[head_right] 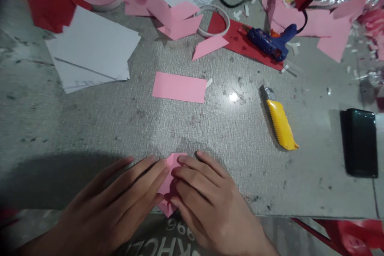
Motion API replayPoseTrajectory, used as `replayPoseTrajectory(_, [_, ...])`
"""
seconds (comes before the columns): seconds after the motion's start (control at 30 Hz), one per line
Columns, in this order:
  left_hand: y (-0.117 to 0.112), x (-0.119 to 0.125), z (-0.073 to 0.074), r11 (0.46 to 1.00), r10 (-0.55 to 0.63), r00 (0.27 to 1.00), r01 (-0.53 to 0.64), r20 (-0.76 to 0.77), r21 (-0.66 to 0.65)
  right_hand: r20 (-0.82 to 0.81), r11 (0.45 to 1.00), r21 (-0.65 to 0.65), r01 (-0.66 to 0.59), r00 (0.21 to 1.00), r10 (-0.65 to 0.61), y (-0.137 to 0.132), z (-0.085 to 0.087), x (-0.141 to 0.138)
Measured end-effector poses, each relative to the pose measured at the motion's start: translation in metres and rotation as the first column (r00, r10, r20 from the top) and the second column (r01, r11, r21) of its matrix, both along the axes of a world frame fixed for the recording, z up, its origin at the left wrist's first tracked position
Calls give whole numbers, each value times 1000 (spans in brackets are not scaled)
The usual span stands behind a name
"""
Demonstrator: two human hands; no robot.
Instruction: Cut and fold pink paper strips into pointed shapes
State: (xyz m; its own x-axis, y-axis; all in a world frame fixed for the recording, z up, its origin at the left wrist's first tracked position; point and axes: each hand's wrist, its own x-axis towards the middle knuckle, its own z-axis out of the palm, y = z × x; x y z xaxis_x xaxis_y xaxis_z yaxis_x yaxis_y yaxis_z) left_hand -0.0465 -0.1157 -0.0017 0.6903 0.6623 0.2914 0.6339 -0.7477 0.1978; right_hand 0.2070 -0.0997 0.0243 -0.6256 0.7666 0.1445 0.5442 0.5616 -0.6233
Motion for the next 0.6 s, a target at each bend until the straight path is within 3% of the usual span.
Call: replayPoseTrajectory(0.6, [1, 2, 0, 1000, 5, 1000, -5, -4, -6, -18, 1000, 16, 20, 1000, -20, 3, 1, -3])
